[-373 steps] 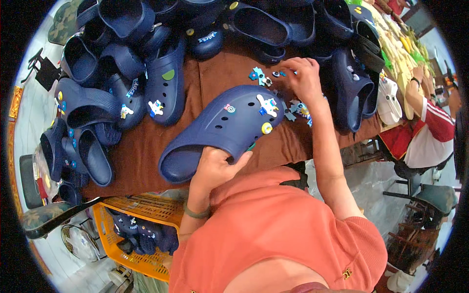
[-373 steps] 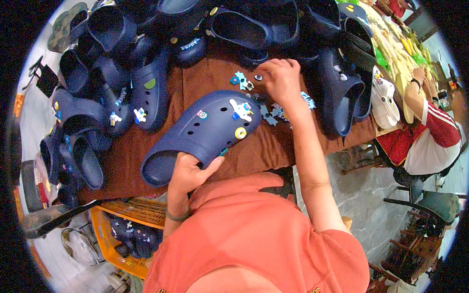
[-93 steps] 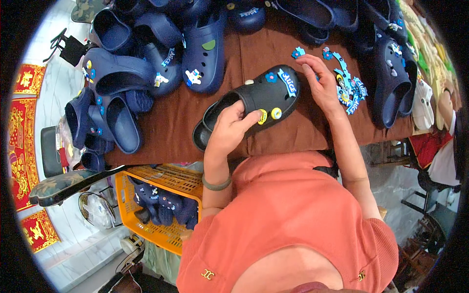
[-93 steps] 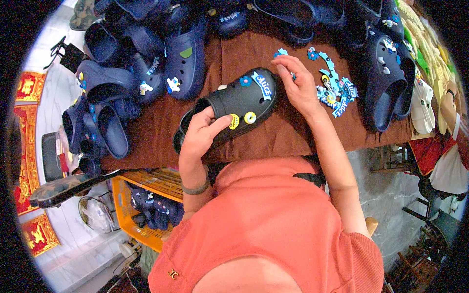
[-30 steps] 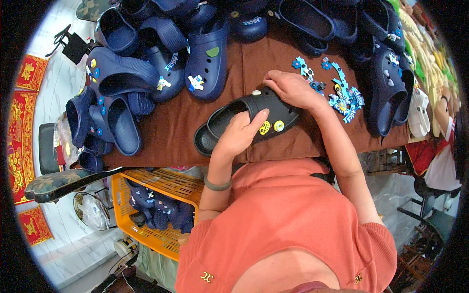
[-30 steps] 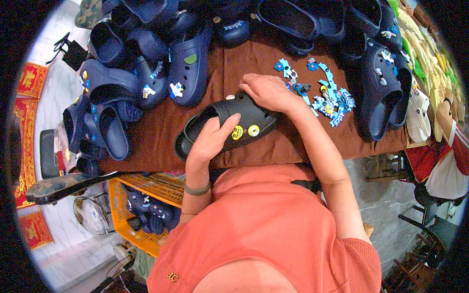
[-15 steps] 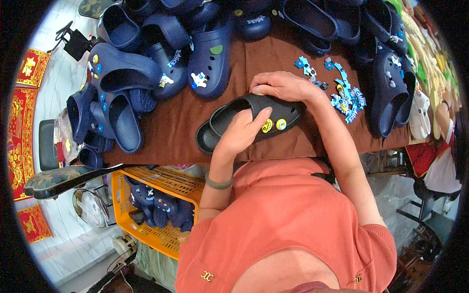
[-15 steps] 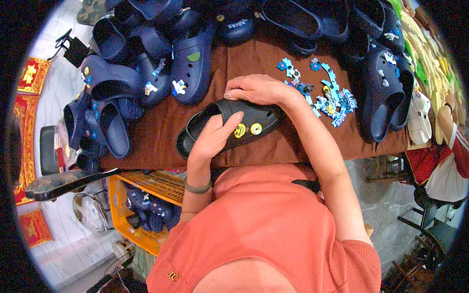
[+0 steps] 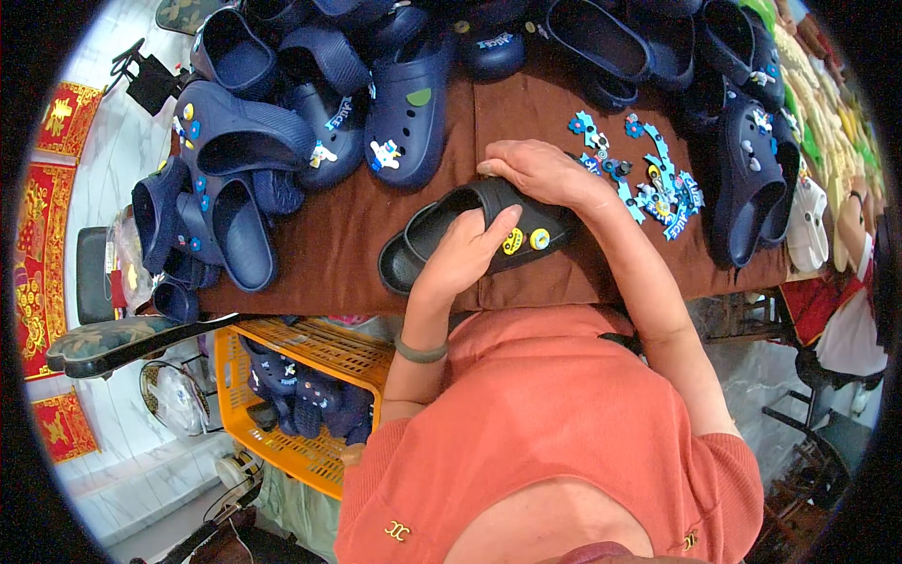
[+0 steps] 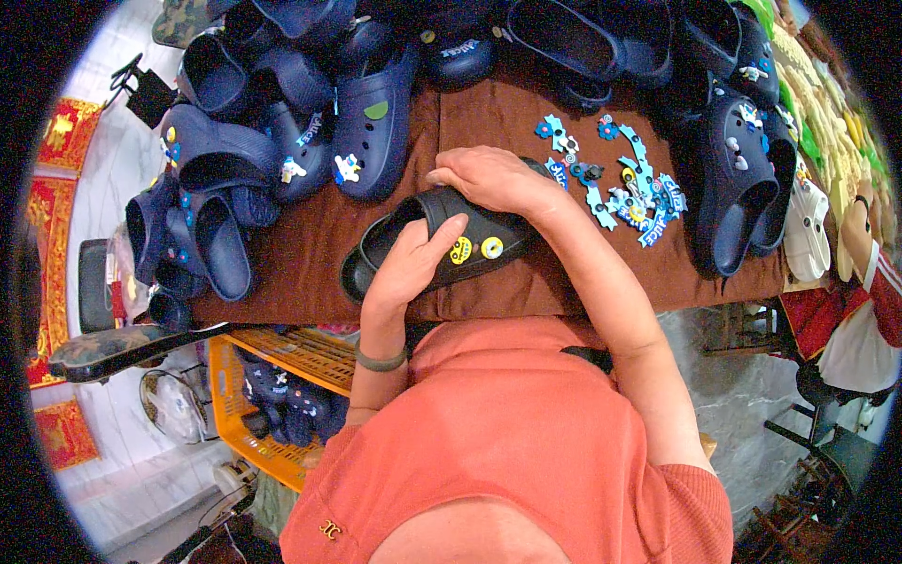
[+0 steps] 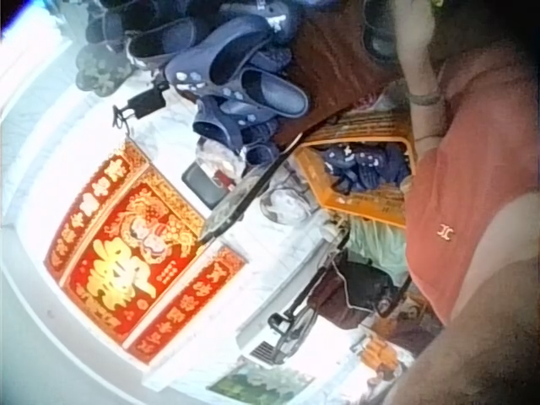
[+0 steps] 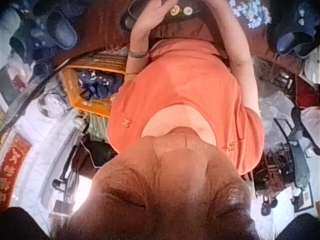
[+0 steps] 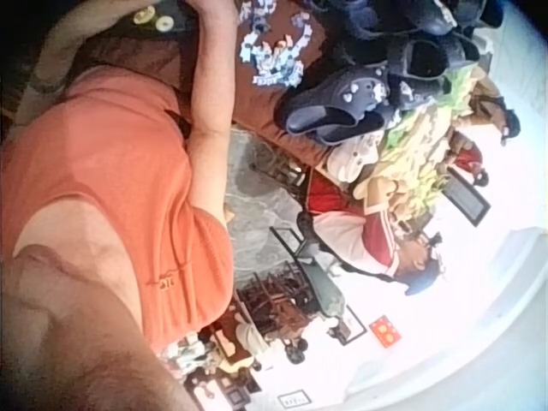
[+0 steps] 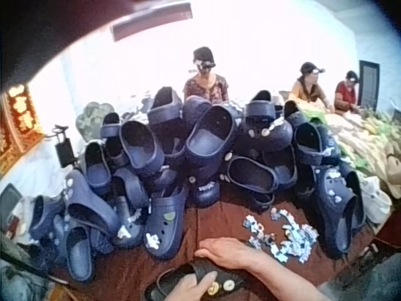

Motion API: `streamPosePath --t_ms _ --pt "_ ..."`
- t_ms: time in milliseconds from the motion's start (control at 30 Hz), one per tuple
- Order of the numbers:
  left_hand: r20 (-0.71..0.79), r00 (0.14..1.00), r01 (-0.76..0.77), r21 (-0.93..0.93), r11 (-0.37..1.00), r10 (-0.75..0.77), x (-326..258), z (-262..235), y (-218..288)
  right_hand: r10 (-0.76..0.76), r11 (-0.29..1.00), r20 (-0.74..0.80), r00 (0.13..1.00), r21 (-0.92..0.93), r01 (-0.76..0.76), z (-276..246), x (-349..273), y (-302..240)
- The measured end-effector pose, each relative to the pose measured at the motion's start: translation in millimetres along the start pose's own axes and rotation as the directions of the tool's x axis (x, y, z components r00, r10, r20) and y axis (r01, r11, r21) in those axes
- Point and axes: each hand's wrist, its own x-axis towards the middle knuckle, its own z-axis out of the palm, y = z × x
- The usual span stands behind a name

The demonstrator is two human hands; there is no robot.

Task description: Attaching decorative charms into the holes of clog-style shoes.

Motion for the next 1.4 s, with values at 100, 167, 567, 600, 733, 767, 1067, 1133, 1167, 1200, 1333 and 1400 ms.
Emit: streamPosePath --t_ms 100,167,567,600,733,767,1067,1133,1167,1200,1333,1400 --pt "0.001 1.0 0.013 -0.015 1.0 -0.013 -1 0 3 0.042 0.999 0.004 0.999 -0.01 -0.041 1 1 -1" --pt "0.007 1.0 0.012 -0.027 1.0 -0.012 -1 1 6 0.038 0.999 0.003 0.999 -0.005 -0.038 1 2 -1" --pt "0.026 0.999 0.03 -0.037 0.999 -0.029 0 1 6 0.065 0.998 -0.023 0.998 0.018 -0.064 6 7 4" --pt "0.017 1.0 0.017 -0.032 0.999 -0.016 -1 2 6 0.065 0.998 -0.024 0.998 0.018 -0.065 8 4 4" --pt "0.02 0.999 0.026 -0.057 0.998 -0.025 -4 2 5 -0.059 0.994 -0.08 0.995 0.086 0.065 4 -14 9" --pt "0.019 0.999 0.027 -0.06 0.998 -0.026 -4 2 7 -0.103 0.976 -0.043 0.994 0.19 0.11 2 -14 11" --pt "0.005 1.0 0.029 0.034 0.999 -0.03 -1 -1 3 0.068 0.993 -0.038 0.997 0.099 -0.064 9 2 4" --pt "0.009 1.0 0.003 -0.019 1.0 -0.003 1 0 0 0.096 0.992 -0.061 0.993 0.091 -0.09 9 3 2" --pt "0.011 1.0 0.003 -0.018 1.0 -0.003 1 0 -1 0.103 0.992 -0.053 0.993 0.08 -0.099 8 5 2" --pt "0.02 0.999 0.028 -0.07 0.997 -0.027 2 0 -3 0.115 0.991 -0.047 0.992 0.068 -0.112 8 5 2" --pt "0.061 0.995 0.081 -0.04 0.996 -0.078 5 -2 6 -0.033 0.999 -0.092 0.995 -0.008 0.032 4 2 5" --pt "0.037 0.997 0.074 -0.034 0.997 -0.072 1 0 9 -0.141 0.986 -0.182 0.973 -0.112 0.122 18 -5 12"
